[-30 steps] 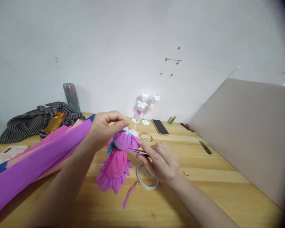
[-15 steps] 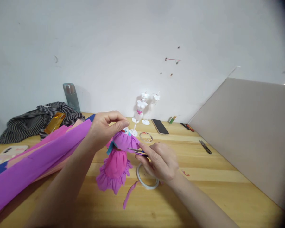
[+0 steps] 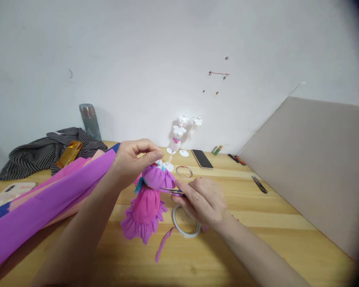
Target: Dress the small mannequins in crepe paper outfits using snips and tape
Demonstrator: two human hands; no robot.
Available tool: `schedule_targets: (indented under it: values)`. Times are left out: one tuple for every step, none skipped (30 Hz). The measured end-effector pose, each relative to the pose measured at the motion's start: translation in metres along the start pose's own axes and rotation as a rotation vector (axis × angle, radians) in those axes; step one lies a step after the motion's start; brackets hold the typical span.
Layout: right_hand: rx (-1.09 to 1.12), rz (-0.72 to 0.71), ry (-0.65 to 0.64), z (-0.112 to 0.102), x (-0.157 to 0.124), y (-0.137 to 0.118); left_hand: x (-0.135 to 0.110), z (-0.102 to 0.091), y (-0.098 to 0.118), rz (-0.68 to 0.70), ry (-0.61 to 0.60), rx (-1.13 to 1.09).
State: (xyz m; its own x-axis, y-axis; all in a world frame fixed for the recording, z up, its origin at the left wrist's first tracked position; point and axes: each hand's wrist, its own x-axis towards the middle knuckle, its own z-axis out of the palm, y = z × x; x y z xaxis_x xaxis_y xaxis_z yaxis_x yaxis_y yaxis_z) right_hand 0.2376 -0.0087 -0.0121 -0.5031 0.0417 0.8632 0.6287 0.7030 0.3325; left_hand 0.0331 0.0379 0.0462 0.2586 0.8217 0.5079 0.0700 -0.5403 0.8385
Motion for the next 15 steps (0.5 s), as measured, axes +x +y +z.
schedule_targets:
  values:
    - [-0.001, -0.004, 0.008, 0.0, 0.0002, 0.0001, 0.0001, 0.0, -0.0003, -0.002, -0.001, 0.001]
    - [0.001, -0.007, 0.014, 0.0, 0.0003, 0.0001, 0.0002, 0.0001, -0.0006, -0.003, -0.001, 0.002]
    - [0.004, -0.009, 0.021, 0.0001, 0.0005, 0.0001, 0.0004, 0.0002, -0.0007, -0.005, -0.001, 0.001]
    - [0.005, -0.008, 0.025, 0.0002, 0.0007, 0.0, 0.0005, 0.0003, -0.0008, -0.007, 0.001, 0.0]
    - [0.005, -0.006, 0.026, 0.0003, 0.0008, -0.0001, 0.0006, 0.0004, -0.0009, -0.008, 0.003, -0.003]
    - [0.004, -0.003, 0.026, 0.0004, 0.001, -0.0002, 0.0007, 0.0004, -0.0009, -0.01, 0.004, -0.004]
    - [0.003, 0.0, 0.026, 0.0005, 0.0011, -0.0001, 0.0006, 0.0004, -0.0009, -0.01, 0.005, -0.006]
    - [0.003, 0.003, 0.025, 0.0006, 0.0011, 0.0, 0.0005, 0.0004, -0.0008, -0.01, 0.005, -0.008]
    - [0.003, 0.002, 0.022, 0.0006, 0.0012, 0.0002, 0.0003, 0.0003, -0.0008, -0.009, 0.005, -0.011]
    - [0.003, 0.001, 0.02, 0.0007, 0.0012, 0.0005, 0.0001, 0.0003, -0.0008, -0.009, 0.003, -0.013]
    - [0.001, -0.003, 0.017, 0.0008, 0.0012, 0.0008, -0.0001, 0.0002, -0.0007, -0.009, 0.001, -0.015]
    - [-0.002, -0.006, 0.015, 0.0008, 0.0011, 0.0013, -0.0003, 0.0001, -0.0007, -0.009, 0.0, -0.016]
    - [-0.004, -0.011, 0.012, 0.0008, 0.001, 0.0017, -0.0004, 0.0001, -0.0006, -0.01, 0.0, -0.015]
    - [-0.007, -0.014, 0.01, 0.0008, 0.0009, 0.0021, -0.0005, 0.0, -0.0005, -0.011, 0.0, -0.012]
    - [-0.007, -0.018, 0.008, 0.0008, 0.0007, 0.0024, -0.0006, 0.0, -0.0004, -0.013, -0.001, -0.009]
